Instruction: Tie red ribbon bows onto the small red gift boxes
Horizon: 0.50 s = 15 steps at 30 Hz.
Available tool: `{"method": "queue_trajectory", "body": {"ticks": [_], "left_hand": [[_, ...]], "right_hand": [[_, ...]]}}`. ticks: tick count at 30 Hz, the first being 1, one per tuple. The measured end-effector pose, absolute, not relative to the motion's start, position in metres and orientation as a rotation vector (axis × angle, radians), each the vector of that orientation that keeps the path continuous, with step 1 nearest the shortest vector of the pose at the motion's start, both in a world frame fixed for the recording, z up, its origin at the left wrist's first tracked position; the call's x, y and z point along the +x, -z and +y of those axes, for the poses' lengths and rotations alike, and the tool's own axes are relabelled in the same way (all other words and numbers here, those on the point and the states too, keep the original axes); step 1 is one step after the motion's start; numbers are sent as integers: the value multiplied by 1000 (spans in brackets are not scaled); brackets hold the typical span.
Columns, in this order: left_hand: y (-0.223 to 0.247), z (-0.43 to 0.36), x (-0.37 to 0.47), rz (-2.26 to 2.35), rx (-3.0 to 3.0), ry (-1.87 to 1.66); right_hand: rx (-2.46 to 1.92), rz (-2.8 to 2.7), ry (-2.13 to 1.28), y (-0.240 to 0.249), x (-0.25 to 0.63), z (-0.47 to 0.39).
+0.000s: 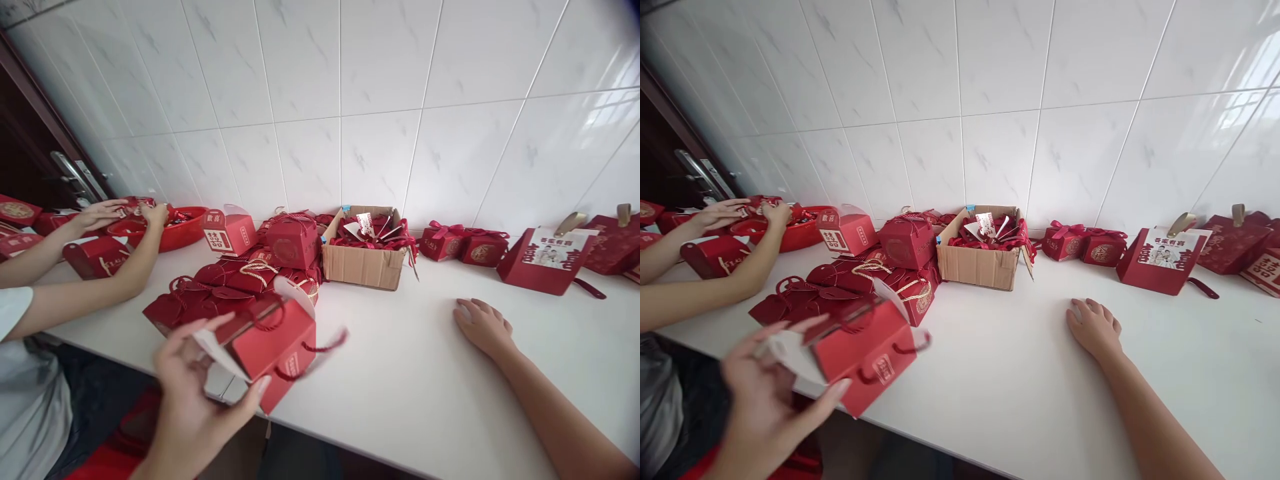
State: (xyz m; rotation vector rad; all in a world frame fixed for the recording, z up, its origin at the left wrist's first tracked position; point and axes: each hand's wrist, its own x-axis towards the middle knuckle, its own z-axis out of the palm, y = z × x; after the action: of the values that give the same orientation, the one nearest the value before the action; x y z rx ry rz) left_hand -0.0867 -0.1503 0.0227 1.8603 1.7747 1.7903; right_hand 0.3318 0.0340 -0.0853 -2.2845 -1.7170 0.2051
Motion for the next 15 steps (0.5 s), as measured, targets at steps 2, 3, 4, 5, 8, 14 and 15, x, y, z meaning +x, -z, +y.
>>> {"method": "queue_trajectory", "body": {"ticks": [2,3,4,5,8,14,15], "left_hand": [[9,-146,-81,1886,1894,-1696],[20,-142,-80,2018,1935,-1709],[29,-137,-79,2170,1983,-1734],[34,-133,-79,2266,2044,-1746],[37,-121,-81,2316,2273,-1736],[37,-108,-86,2356,2457,-1426],[38,-109,-85,2378,2453,-1402]], "right_hand": [[-2286,-1722,-197,86,332,34],[-2288,-1725,-193,86,332,34],[-2289,-1726,-187,86,332,34],[-2291,-1728,-182,86,332,34],[-2294,-1729,-172,86,333,34],[-2279,-1734,-180,86,332,34],[-2275,-1733,-180,86,332,34]]}}
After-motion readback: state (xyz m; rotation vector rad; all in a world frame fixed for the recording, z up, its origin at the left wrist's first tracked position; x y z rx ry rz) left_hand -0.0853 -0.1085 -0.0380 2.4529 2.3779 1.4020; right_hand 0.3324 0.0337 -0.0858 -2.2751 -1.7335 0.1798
